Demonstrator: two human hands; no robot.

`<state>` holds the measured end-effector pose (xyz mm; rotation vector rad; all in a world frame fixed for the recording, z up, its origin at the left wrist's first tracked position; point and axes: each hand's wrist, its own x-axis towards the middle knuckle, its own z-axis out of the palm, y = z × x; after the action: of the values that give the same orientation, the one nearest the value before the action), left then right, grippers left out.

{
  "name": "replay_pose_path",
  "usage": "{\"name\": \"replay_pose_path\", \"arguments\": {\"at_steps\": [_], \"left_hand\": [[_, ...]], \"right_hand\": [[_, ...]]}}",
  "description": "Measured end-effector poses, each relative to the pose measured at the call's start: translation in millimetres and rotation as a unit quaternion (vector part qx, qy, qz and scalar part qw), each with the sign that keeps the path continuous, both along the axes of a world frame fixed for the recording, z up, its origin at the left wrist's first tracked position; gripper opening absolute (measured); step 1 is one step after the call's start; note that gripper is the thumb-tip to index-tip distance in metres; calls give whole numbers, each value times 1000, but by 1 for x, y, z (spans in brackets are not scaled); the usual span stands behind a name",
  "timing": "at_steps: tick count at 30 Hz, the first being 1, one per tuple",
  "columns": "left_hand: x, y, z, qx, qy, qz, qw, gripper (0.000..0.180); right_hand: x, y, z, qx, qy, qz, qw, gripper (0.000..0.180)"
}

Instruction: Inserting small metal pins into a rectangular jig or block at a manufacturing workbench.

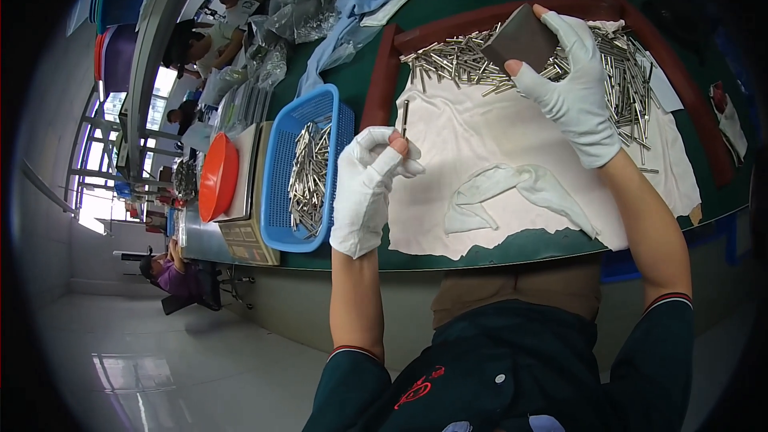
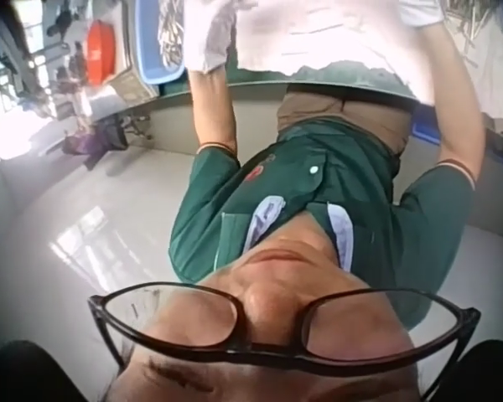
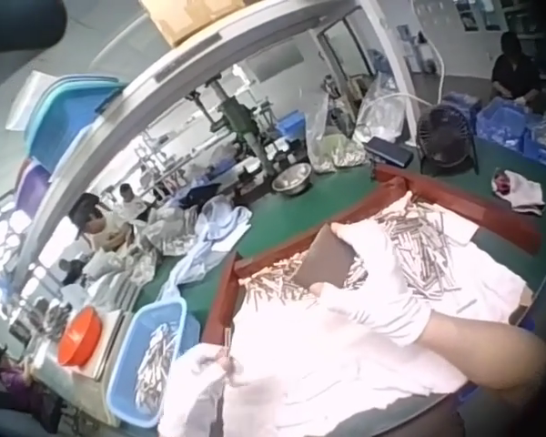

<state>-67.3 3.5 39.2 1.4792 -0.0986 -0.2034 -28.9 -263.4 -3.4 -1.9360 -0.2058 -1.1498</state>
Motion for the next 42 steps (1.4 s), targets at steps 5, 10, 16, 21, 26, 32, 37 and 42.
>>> {"name": "replay_pose_path", "arguments": {"at_steps": [5,10,16,21,26,32,37,42], "left_hand": [[-11,9,-25,-381,212,-63,898,21],[-11,9,-34,-369,222,-31,902,13],[-8,13,-41,-373,244,-8,895,12],[-6,20,-48,-387,252,-11,887,12],[-3,23,-55,-403,261,-25,877,12],[-7,22,-52,-409,260,-10,875,16],[-25,21,-25,-208,108,-7,972,21],[-34,31,-5,-223,75,-20,972,22]], "right_hand": [[-3,2,4,-3,12,17,1000,68],[-2,3,2,-3,19,23,1000,66],[-1,4,-1,-8,32,28,999,66],[1,6,-3,-10,43,37,998,65],[1,7,-6,-20,49,32,998,64],[3,9,-9,-23,58,51,997,64],[2,9,-10,-14,75,44,996,62],[-7,10,-1,-1,72,61,996,63]]}}
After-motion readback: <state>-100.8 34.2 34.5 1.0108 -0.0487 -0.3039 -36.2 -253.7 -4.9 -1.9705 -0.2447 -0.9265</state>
